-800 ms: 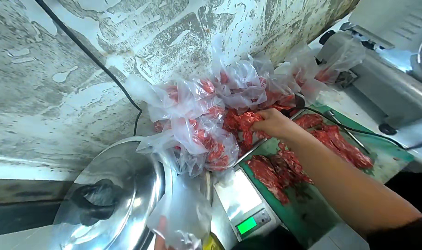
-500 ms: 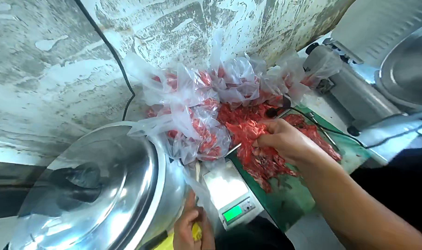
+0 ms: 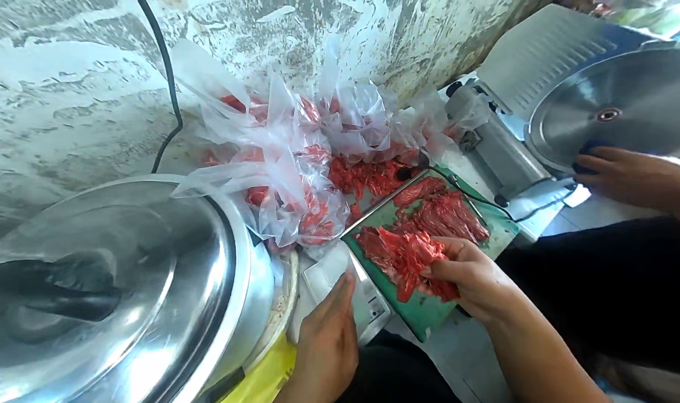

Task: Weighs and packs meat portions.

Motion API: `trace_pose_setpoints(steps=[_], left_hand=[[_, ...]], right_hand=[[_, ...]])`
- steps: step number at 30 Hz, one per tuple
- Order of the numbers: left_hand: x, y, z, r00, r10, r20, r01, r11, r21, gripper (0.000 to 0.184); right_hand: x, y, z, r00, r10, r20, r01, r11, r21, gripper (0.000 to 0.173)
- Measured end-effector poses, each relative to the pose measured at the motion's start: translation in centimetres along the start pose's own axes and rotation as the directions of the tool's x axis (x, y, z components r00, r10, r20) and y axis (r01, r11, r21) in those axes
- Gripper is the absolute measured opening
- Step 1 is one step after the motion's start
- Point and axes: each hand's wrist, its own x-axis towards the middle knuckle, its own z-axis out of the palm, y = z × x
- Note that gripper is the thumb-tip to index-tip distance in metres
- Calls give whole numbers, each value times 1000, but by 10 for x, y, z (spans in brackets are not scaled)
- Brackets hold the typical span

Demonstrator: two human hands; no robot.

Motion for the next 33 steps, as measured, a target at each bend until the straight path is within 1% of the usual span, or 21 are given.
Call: trace_pose_setpoints(steps=[2,3,5,6,7,8,10,12,13,15,17,18,21,24,26,30,33], left_hand=[[1,-3,4,985,-121,123,116,992,45,44],[2,-3,6,965,-180,192,167,982,83,49],[8,0,6,903,-297,310,261,953,152,53],[13,3,5,863,-350,364,310,936,165,56],[17,5,5,837,-385,389,355,923,151,57],[19,6,7,838,-388,384,377,920,106,53],[20,6,8,851,-369,374,386,922,32,37],[17,2,8,877,-343,337,361,933,9,22],[14,0,9,899,-315,304,327,945,11,18],[8,-6,11,945,-236,224,233,972,40,21],[3,-7,12,958,-215,190,202,976,84,31],[2,-7,13,957,-222,188,205,973,105,32],[3,-5,12,928,-292,231,263,953,149,33],[8,0,11,895,-366,256,326,927,184,45],[12,3,12,875,-401,273,362,914,183,49],[14,3,16,864,-438,248,418,899,131,43],[18,3,16,820,-505,272,491,863,120,41]], right_hand=[[-7,1,5,1000,-7,6,7,1000,11,11],[-9,2,9,1000,-8,23,7,1000,22,11],[-13,6,18,997,-5,76,1,999,43,11],[-13,8,23,996,0,95,-5,999,53,11],[-12,11,28,995,6,104,-13,998,62,12],[-12,13,32,994,9,109,-16,998,69,12],[-11,16,38,995,0,103,-9,997,81,13],[-11,17,40,996,-23,86,15,996,88,14],[-10,17,41,997,-36,74,29,996,89,14],[-9,16,41,998,-49,36,45,995,85,14],[-7,16,41,998,-55,5,54,995,81,14],[-5,16,42,998,-60,-2,60,995,78,14],[-3,15,45,997,-77,-10,77,995,61,13],[-3,17,48,997,-76,-15,76,996,37,15],[-3,22,51,997,-79,-25,80,997,11,17],[1,42,55,992,-107,-61,96,983,-153,16],[6,62,54,993,-89,-77,64,957,-284,16]])
